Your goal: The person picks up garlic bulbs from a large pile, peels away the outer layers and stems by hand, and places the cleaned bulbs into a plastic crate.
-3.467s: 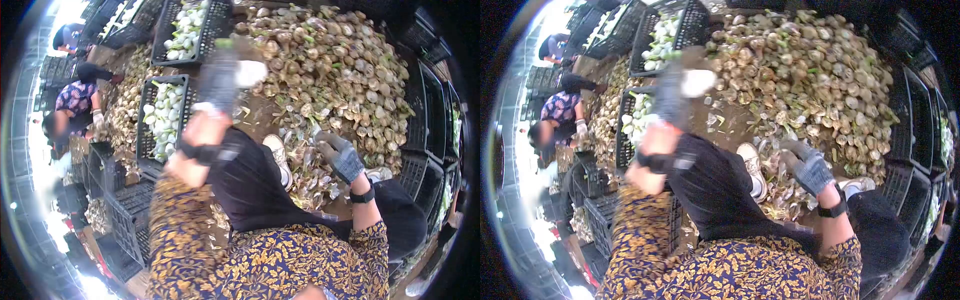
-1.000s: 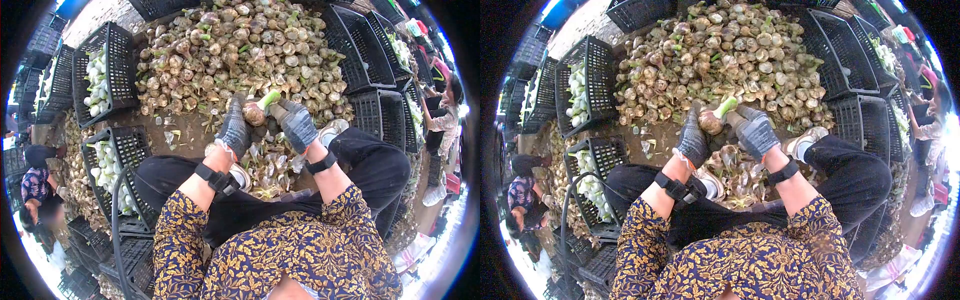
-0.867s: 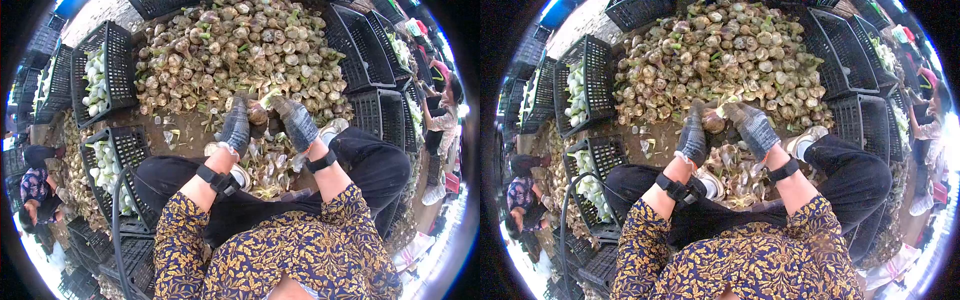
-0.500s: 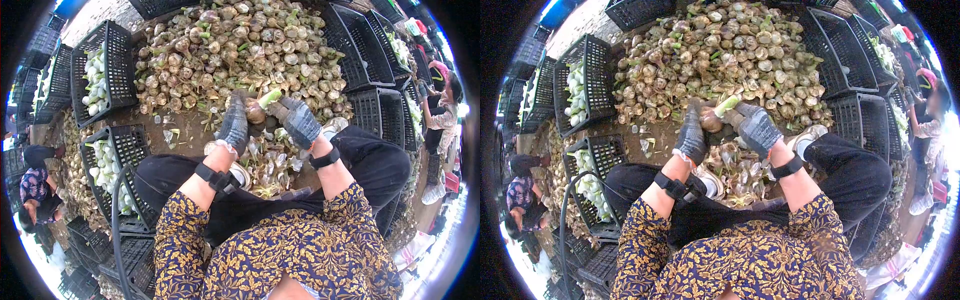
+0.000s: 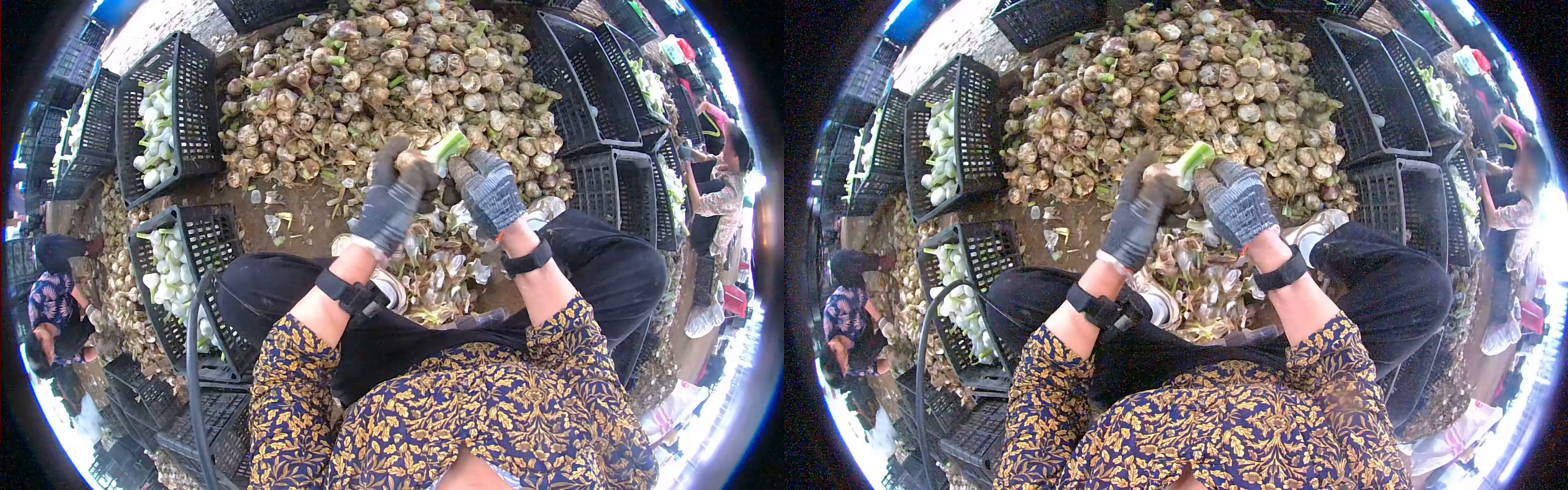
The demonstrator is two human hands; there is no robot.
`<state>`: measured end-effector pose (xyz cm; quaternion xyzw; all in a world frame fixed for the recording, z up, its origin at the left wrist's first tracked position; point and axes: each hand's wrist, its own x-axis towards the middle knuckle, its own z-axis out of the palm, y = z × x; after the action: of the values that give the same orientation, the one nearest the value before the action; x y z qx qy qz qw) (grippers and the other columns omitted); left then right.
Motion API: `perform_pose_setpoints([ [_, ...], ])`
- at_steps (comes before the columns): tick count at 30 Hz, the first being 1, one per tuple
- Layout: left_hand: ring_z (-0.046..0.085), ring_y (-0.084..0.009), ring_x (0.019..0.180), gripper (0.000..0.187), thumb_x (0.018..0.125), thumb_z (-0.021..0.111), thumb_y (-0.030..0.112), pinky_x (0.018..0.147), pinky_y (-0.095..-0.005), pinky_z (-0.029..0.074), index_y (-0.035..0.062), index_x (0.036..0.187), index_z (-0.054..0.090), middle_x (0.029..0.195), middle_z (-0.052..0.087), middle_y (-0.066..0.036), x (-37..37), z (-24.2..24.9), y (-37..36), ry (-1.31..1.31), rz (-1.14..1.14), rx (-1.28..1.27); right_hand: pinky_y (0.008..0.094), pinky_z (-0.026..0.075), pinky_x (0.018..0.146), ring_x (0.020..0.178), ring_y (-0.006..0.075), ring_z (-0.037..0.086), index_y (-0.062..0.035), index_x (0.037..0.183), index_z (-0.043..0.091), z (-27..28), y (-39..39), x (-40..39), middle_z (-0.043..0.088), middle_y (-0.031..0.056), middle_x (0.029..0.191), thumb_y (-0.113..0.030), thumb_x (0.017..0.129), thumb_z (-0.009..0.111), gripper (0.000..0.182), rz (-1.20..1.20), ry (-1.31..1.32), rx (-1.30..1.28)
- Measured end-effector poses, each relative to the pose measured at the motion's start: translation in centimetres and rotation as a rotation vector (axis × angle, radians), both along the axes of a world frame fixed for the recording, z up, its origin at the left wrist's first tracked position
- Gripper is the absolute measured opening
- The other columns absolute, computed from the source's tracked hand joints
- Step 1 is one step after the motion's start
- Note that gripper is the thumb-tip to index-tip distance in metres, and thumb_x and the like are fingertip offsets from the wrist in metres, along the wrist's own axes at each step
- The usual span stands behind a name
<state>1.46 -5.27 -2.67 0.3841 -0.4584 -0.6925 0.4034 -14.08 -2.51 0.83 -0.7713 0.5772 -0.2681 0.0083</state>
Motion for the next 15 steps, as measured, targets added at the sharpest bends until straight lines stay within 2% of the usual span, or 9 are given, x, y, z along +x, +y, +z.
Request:
perform_pose_setpoints([
  [1, 0.055, -0.0159, 0.078, 0.051, 0.083, 0.052, 0.041, 0.07, -0.027, 0.047, 0.0013, 0.113, 0.041, 0.095, 0.055, -0.009, 0.2, 0.3, -0.2, 0.22, -0.055, 0.31, 0.0393, 0.044, 0.052, 0.062, 0.0316, 0.055, -0.0031, 0.077, 0.058, 0.3, -0.1, 0.2, 0.056, 0.015, 0.069, -0.008, 0.072, 0.052, 0.009, -0.023, -0.127, 0.06],
  [2, 0.056, -0.013, 0.066, 0.041, 0.084, 0.052, 0.041, 0.059, -0.025, 0.047, 0.0045, 0.102, 0.048, 0.083, 0.058, -0.005, 0.8, 0.0, -1.1, 0.272, -0.228, 0.499, 0.0394, 0.044, 0.054, 0.064, 0.0317, 0.055, -0.0023, 0.079, 0.058, 0.2, -0.1, -0.1, 0.056, 0.0157, 0.07, -0.009, 0.075, 0.051, 0.01, 0.028, 0.009, 0.011],
  [5, 0.056, -0.0122, 0.07, 0.036, 0.085, 0.05, 0.039, 0.059, -0.0238, 0.047, 0.0063, 0.1, 0.051, 0.085, 0.059, -0.005, 0.7, 0.7, -0.7, 0.18, -0.129, 0.528, 0.0388, 0.045, 0.057, 0.067, 0.0317, 0.055, -0.0015, 0.08, 0.057, -1.3, -0.1, 0.5, 0.056, 0.017, 0.073, -0.01, 0.077, 0.05, 0.012, -0.081, -0.225, 0.122],
  [6, 0.058, -0.0137, 0.073, 0.036, 0.085, 0.051, 0.037, 0.059, -0.0243, 0.048, 0.0072, 0.104, 0.05, 0.086, 0.059, -0.006, 0.3, 0.5, -0.6, 0.061, -0.069, 0.289, 0.0375, 0.045, 0.061, 0.071, 0.0313, 0.056, -0.0011, 0.082, 0.058, -1.5, 0.1, 0.7, 0.056, 0.0177, 0.076, -0.01, 0.077, 0.05, 0.013, -0.131, -0.293, 0.132],
  [7, 0.058, -0.0137, 0.073, 0.036, 0.085, 0.051, 0.037, 0.059, -0.0243, 0.048, 0.0072, 0.104, 0.05, 0.086, 0.059, -0.006, 0.1, 0.6, -0.4, 0.059, -0.067, 0.29, 0.0375, 0.045, 0.061, 0.071, 0.0313, 0.056, -0.0011, 0.082, 0.058, -1.8, 0.1, 0.9, 0.056, 0.0177, 0.076, -0.01, 0.077, 0.05, 0.013, -0.13, -0.295, 0.135],
  [9, 0.055, -0.0091, 0.068, 0.025, 0.089, 0.046, 0.029, 0.053, -0.0208, 0.046, 0.0063, 0.1, 0.047, 0.08, 0.056, -0.002, -0.3, 1.0, -0.3, 0.079, 0.081, 0.32, 0.0364, 0.046, 0.063, 0.073, 0.0305, 0.056, -0.0007, 0.083, 0.058, -2.4, 0.0, 1.2, 0.057, 0.0174, 0.078, -0.01, 0.077, 0.05, 0.014, -0.322, -0.788, 0.428],
  [11, 0.055, -0.0098, 0.066, 0.031, 0.087, 0.048, 0.028, 0.053, -0.0212, 0.046, 0.0042, 0.107, 0.046, 0.081, 0.056, -0.003, 0.2, 0.2, -0.9, 0.136, 0.076, 0.36, 0.0362, 0.046, 0.064, 0.075, 0.0302, 0.057, 0.0005, 0.086, 0.057, -2.0, 0.1, 0.4, 0.056, 0.0175, 0.079, -0.011, 0.078, 0.049, 0.016, -0.219, -0.678, 0.477],
  [13, 0.055, -0.0104, 0.066, 0.039, 0.085, 0.052, 0.027, 0.052, -0.0226, 0.047, 0.0029, 0.115, 0.043, 0.084, 0.057, -0.004, 0.8, -0.3, -1.5, 0.392, -0.17, 0.644, 0.0361, 0.046, 0.064, 0.075, 0.0306, 0.056, -0.0001, 0.086, 0.057, -1.7, 0.0, 0.1, 0.056, 0.0175, 0.082, -0.011, 0.079, 0.047, 0.016, -0.139, -0.502, 0.403],
  [15, 0.057, -0.0123, 0.071, 0.047, 0.083, 0.055, 0.029, 0.056, -0.023, 0.048, 0.0035, 0.12, 0.04, 0.091, 0.057, -0.006, 0.9, -0.2, -1.2, 0.437, -0.188, 0.681, 0.0364, 0.046, 0.063, 0.076, 0.0317, 0.056, -0.0023, 0.086, 0.057, -1.9, -0.1, 0.2, 0.056, 0.018, 0.084, -0.01, 0.078, 0.047, 0.015, -0.142, -0.467, 0.379],
])
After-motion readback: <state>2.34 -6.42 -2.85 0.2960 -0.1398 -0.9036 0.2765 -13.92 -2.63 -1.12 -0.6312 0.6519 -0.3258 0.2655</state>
